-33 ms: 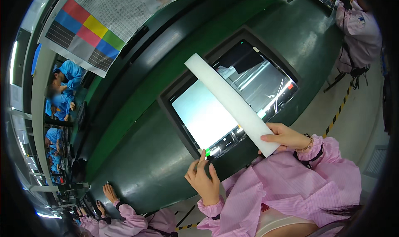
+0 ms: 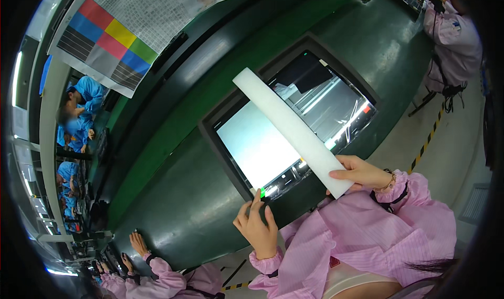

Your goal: Inspecting and testing tablet devices on a manufacturing assembly line.

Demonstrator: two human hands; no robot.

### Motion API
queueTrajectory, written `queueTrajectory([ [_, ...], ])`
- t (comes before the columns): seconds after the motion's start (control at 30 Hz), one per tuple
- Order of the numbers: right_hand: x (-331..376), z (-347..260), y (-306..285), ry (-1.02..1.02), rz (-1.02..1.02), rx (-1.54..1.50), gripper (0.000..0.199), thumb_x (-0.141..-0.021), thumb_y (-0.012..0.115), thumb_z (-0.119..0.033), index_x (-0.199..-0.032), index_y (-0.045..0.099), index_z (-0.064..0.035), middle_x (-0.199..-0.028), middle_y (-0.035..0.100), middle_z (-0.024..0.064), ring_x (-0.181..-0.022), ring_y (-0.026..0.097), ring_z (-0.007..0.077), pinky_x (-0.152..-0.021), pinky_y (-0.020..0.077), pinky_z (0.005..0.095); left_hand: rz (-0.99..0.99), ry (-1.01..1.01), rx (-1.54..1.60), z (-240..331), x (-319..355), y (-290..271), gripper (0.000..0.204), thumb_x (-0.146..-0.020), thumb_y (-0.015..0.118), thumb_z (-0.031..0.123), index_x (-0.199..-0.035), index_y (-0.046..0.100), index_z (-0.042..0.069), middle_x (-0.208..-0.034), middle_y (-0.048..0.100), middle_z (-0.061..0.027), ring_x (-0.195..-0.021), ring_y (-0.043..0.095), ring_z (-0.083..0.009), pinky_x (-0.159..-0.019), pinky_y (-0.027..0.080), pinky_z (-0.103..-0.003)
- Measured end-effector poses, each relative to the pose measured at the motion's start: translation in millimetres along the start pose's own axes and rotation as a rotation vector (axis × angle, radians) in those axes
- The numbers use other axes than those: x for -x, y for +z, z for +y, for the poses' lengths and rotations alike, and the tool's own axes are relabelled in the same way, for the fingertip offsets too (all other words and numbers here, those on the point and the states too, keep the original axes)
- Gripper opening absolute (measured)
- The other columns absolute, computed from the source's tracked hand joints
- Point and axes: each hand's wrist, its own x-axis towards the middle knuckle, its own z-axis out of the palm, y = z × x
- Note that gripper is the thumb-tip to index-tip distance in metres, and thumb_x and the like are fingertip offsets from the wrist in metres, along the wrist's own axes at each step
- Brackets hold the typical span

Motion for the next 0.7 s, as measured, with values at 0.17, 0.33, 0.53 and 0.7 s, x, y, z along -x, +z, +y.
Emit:
queueTrajectory([
  [0.17,0.5,-2.7,-1.3,0.008,-0.008,-0.006,0.041,-0.097,0.057,-0.024,-0.126,0.046,0.0020,-0.089,0.069,0.0133,-0.045,0.042,0.0011,-0.037,0.0258,0.0191,0.004,-0.005,-0.010,5.4,-5.3,-3.2,0.019,-0.084,0.063,0.016,-0.100,0.063,0.006,-0.120,0.065,0.0029,-0.106,0.053,-0.0214,-0.091,0.031,-0.036],
  [0.33,5.4,-2.4,-10.0,-0.110,0.136,-0.013,0.043,-0.094,0.061,-0.026,-0.127,0.049,-0.0002,-0.090,0.067,0.0079,-0.062,0.061,0.0072,-0.046,0.0411,0.0209,-0.011,0.076,0.088,28.9,-21.4,0.6,0.020,-0.083,0.065,0.017,-0.099,0.060,0.007,-0.124,0.063,0.0037,-0.106,0.053,-0.0213,-0.090,0.031,-0.037],
  [0.53,33.7,-36.2,-65.7,-0.361,0.432,0.003,0.049,-0.088,0.061,-0.029,-0.125,0.049,0.0020,-0.091,0.064,0.0094,-0.065,0.066,0.0161,-0.058,0.0543,0.0270,-0.170,0.390,0.175,86.7,-44.5,26.5,0.019,-0.083,0.068,0.021,-0.096,0.057,0.010,-0.125,0.063,0.0048,-0.105,0.054,-0.0183,-0.087,0.032,-0.036],
  [0.7,54.7,-50.6,-92.4,-0.415,0.452,0.073,0.075,-0.086,0.060,-0.027,-0.150,0.028,-0.0061,-0.129,0.055,0.0113,-0.084,0.064,0.0122,-0.067,0.0522,0.0238,-0.213,0.454,0.211,116.0,-57.1,44.3,0.018,-0.083,0.066,0.016,-0.097,0.057,0.008,-0.127,0.062,0.0034,-0.104,0.054,-0.0203,-0.090,0.032,-0.037],
])
